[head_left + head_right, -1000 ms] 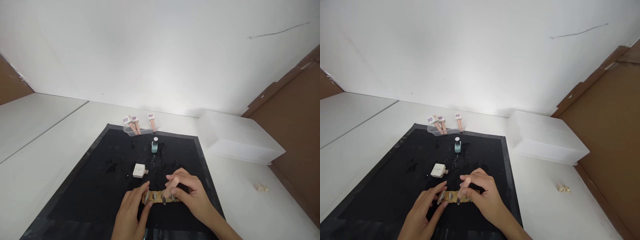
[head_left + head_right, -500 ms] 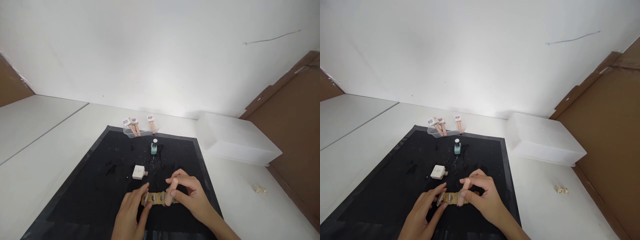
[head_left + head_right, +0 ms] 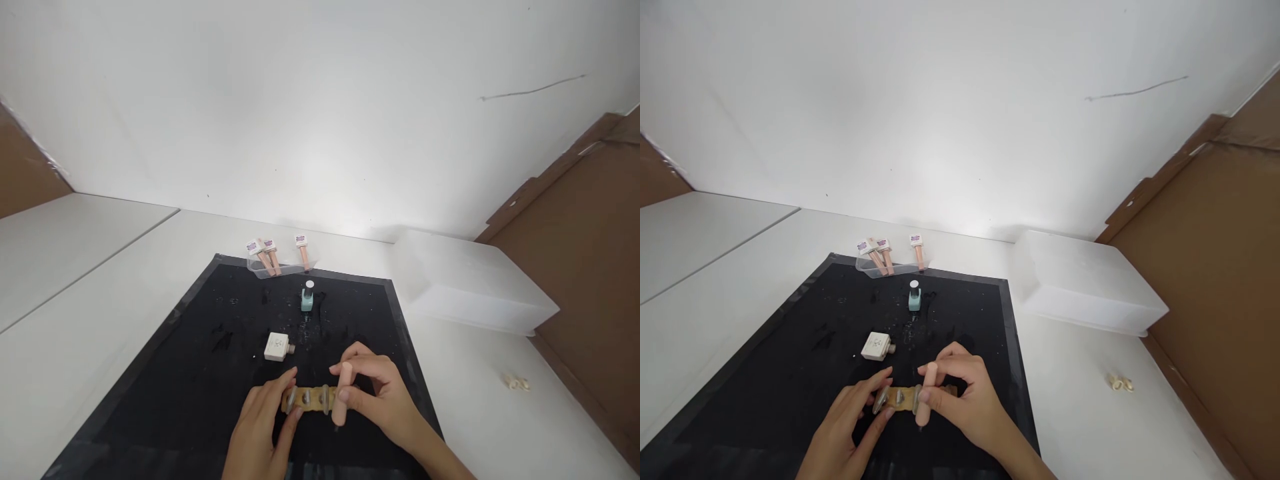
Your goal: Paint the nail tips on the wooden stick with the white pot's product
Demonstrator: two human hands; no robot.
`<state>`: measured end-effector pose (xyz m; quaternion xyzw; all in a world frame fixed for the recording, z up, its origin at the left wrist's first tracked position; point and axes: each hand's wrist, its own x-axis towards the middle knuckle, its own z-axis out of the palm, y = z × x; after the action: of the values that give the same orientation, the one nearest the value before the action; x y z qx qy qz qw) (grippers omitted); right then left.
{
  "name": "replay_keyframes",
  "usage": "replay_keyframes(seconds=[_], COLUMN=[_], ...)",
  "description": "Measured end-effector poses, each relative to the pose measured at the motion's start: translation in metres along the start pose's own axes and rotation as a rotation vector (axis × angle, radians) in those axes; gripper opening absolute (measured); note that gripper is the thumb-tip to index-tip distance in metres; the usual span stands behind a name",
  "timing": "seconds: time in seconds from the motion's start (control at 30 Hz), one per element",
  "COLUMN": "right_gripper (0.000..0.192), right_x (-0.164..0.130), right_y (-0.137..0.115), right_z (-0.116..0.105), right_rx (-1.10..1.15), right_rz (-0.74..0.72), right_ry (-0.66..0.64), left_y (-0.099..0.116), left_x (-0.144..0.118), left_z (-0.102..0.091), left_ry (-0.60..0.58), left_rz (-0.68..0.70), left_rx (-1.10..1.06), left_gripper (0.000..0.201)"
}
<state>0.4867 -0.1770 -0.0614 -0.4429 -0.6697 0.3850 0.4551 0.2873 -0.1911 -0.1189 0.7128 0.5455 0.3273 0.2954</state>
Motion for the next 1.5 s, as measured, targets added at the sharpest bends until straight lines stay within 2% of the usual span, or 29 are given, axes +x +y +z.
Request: replay_keyframes(seconds=[0.23,0.47,0.67,0.8,1.03,1.17,1.33,1.5], right_gripper=[0.019,0.032,0.021,0.020,0.033,0.020,0.021,0.020], right_x=[0.000,-0.002,0.000,0.001,0.002,0.002,0.002,0.004], right_y=[0.006,0.000,0.008,0.007,0.000,0.007,0.012,0.005], right_z=[0.000,0.003,0.004,0.004,0.005,0.006,0.005,0.007], right_rx=[-0.033,-0.030,-0.065,-0.079,-0.071,-0.102,-0.117,-0.081], right_rz=[-0.044,0.006,-0.108,-0.084,-0.058,-0.083,-0.122,-0.122], right_ry=[0.135,-0.009,0.078,0.105,-0.077,0.021,0.119,0.031], left_y=[0.001,-0.005,-0.003,-0.002,-0.007,-0.010,-0.013,-0.016], left_x=[-0.003,-0.003,-0.001,0.000,-0.001,-0.001,-0.002,0.001], left_z=[0.008,0.009,0.001,-0.002,-0.003,0.001,0.006,0.000], left_ry=[0.100,0.128,0.058,0.037,0.059,0.096,0.149,0.059], left_rz=[-0.033,0.021,0.045,0.020,0.097,0.115,0.123,0.174], left_rx=[-0.078,-0.070,-0.042,-0.035,-0.035,-0.050,-0.073,0.002], left_gripper=[0.033,0.033,0.034,0.034,0.035,0.034,0.036,0.040])
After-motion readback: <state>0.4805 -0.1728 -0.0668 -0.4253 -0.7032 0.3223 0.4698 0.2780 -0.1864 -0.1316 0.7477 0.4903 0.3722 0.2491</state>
